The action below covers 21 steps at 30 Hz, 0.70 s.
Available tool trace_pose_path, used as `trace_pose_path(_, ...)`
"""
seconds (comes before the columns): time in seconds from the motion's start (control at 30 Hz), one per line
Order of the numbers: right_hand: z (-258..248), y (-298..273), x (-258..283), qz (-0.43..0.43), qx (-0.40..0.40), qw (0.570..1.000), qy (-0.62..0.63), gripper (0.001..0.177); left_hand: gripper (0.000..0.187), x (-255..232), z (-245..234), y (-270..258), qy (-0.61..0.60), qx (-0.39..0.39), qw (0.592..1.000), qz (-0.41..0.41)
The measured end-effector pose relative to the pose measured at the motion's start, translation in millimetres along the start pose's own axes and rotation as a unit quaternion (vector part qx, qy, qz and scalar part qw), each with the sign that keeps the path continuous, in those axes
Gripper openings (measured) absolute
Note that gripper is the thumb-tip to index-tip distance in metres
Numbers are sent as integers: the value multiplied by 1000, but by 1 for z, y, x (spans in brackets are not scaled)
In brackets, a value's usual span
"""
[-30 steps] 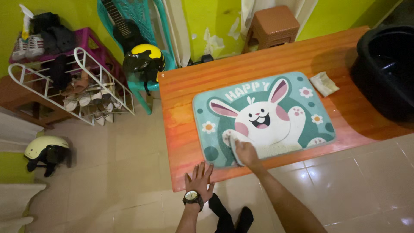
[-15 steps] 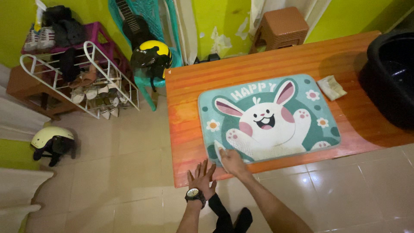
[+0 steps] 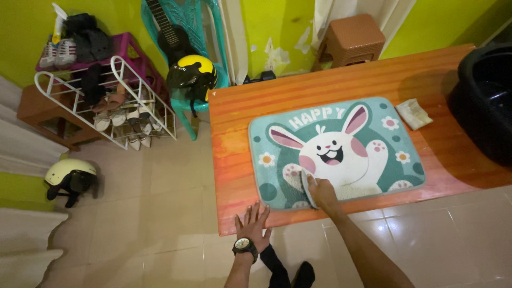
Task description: The person scrubs a floor mat with a brush, dips the brush into a tub of water, and brushes the mat again.
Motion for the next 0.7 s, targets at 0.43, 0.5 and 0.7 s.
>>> trace_pose_path(0.43,63,-62,127,-58,128,984,109,52,79,1,0,0,31,3,999,19)
trace_pose_path(0.5,67,-55,121,-48,121,986,105,52,77,1,0,0,27,-11,999,32)
trace_pose_path(0.7,54,15,51,-72,-41,996,-26,62,79,2,0,2,21,-9,999,29)
Point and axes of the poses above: each hand's wrist, its own y-axis towards the middle knuckle, its own z-axis out of the palm, x = y × z, the point moved 8 cm from there along y, towards the middle knuckle, and after that the axes turned 13 degrees about -y, right-handed, at the moved point
